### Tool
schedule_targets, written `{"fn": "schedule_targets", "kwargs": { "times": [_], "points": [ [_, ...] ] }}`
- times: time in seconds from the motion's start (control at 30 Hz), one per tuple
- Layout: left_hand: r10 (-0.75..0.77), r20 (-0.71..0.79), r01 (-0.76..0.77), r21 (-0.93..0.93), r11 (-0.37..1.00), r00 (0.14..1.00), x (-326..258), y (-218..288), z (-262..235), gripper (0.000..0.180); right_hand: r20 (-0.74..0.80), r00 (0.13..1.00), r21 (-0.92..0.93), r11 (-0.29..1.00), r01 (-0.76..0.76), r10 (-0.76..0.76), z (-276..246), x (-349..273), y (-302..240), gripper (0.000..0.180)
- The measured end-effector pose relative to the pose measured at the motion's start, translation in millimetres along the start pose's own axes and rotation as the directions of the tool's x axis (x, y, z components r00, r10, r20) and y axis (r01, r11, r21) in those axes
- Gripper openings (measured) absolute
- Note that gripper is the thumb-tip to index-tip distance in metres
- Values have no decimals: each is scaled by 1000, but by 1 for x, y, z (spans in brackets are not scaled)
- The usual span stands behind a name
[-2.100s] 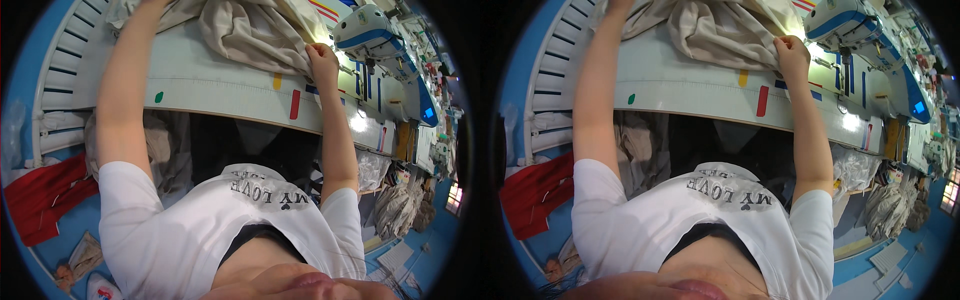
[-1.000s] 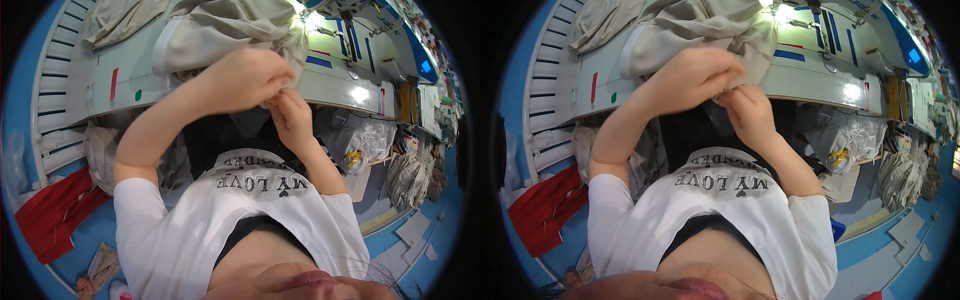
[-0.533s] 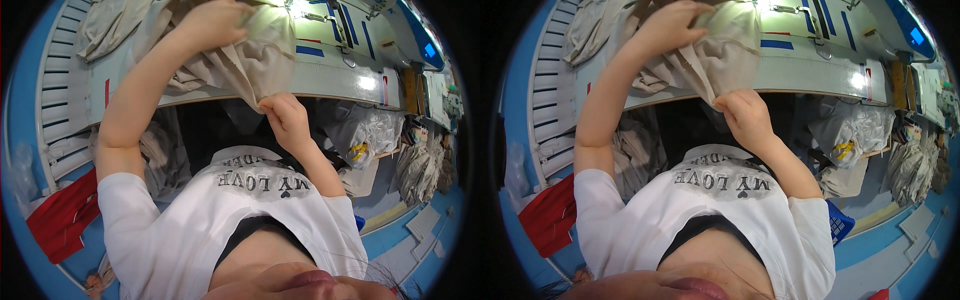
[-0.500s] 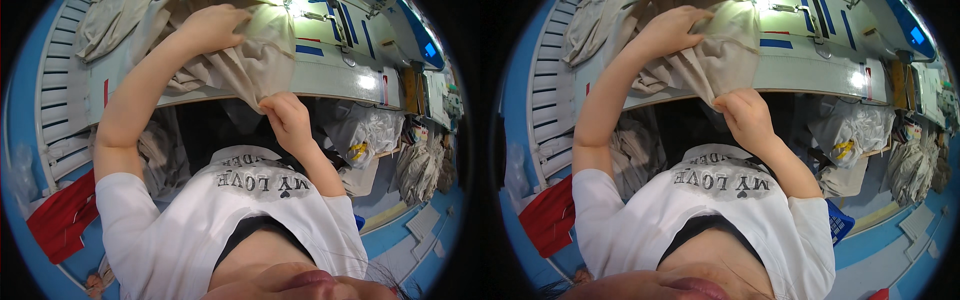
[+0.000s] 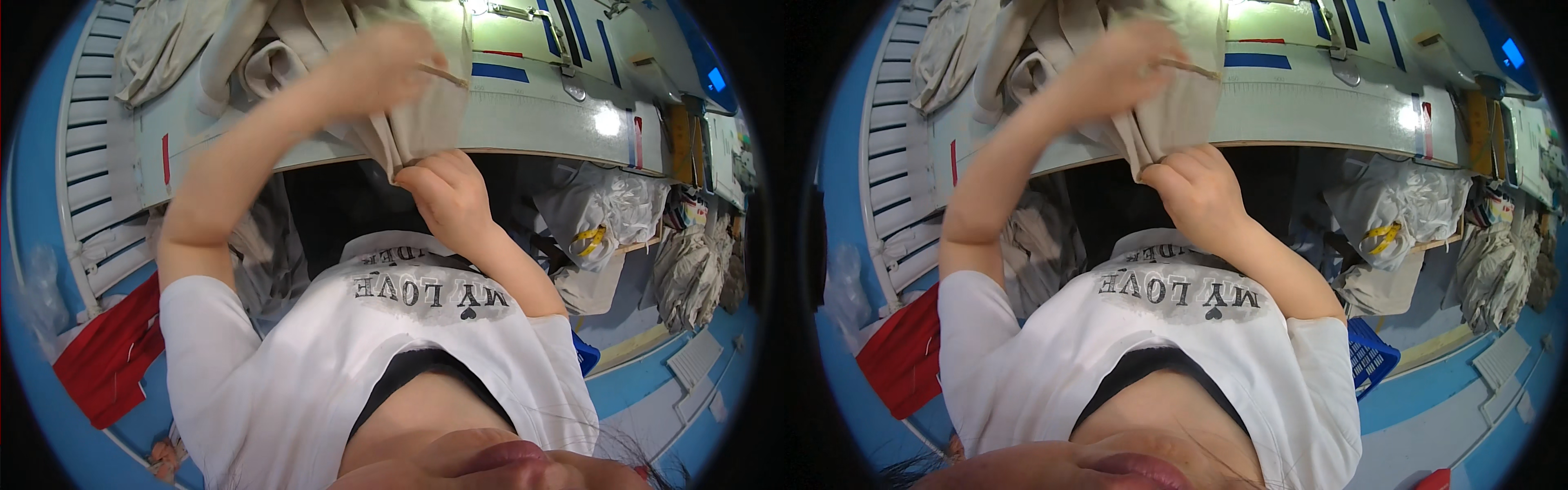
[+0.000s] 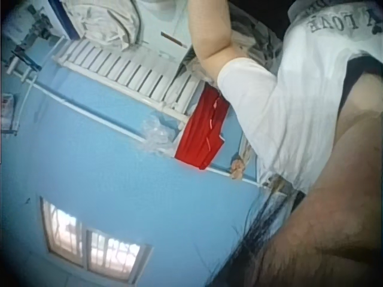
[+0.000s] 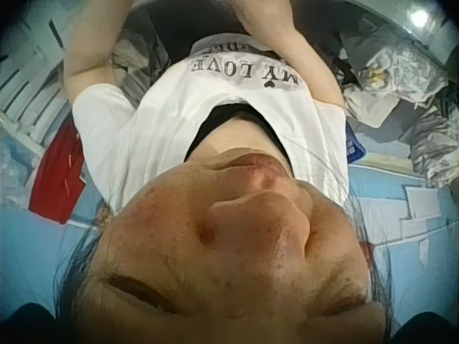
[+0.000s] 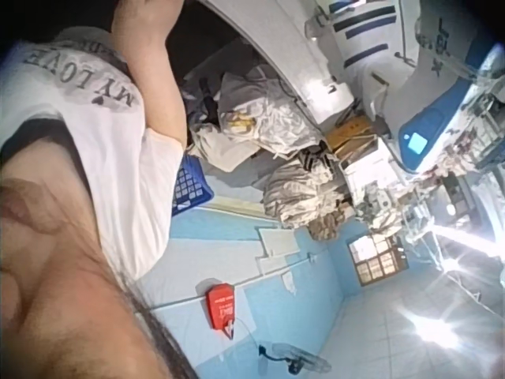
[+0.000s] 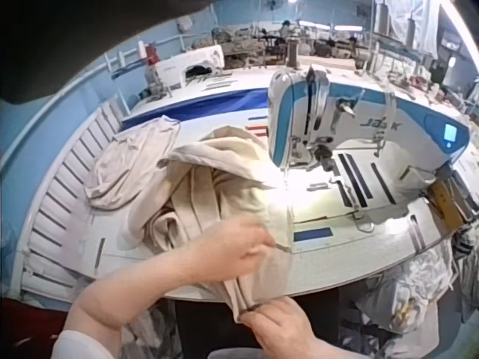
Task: The person folds and aligns fabric pieces by hand, stitches along the edges using a sewing machine, and places the fabric into a basket.
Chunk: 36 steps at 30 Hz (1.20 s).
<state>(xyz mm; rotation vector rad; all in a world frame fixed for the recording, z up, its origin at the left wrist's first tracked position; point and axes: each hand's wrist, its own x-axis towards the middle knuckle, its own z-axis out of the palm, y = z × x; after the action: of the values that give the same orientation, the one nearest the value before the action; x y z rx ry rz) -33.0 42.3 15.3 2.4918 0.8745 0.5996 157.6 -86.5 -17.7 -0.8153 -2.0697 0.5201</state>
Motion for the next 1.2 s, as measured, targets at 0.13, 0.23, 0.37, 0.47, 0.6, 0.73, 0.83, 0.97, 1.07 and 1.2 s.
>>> {"fn": "schedule_targets", "kwargs": {
  "times": [0.13,0.23,0.37,0.47,0.6,0.73,0.83,0.97,1.07,1.2],
  "points": [
    [-128,-22,121,-203,972,992,-50,54,29,17,189,976,81,992,94,-108,-13,4,12,22],
    [-175,-160,171,-43,984,971,-67,73,31,18,290,954,121,986,-116,77,-48,17,34,31],
    [-166,-181,167,-7,986,970,-72,85,42,23,239,971,-47,999,16,-4,-73,58,78,40],
    [-170,-258,188,47,981,951,-76,86,50,16,342,917,-166,948,271,-202,-75,81,103,42],
    [-247,-282,237,-69,969,927,-85,96,54,14,517,846,-9,987,159,-131,-77,95,117,31],
    [-222,-345,221,-43,974,912,-88,99,63,15,541,838,47,998,44,-62,-76,100,124,15],
    [-195,-359,212,8,977,913,-89,100,68,17,556,829,-34,995,92,-58,-75,105,125,12],
    [-177,-358,217,74,973,917,-92,100,76,20,525,851,-74,997,16,25,-66,103,119,13],
    [-194,-361,232,66,970,912,-93,101,79,22,472,867,-68,987,-143,158,-62,97,114,14],
    [-225,-392,255,25,967,892,-94,104,83,22,243,951,-259,932,252,-190,-58,84,114,13]
  ]
}}
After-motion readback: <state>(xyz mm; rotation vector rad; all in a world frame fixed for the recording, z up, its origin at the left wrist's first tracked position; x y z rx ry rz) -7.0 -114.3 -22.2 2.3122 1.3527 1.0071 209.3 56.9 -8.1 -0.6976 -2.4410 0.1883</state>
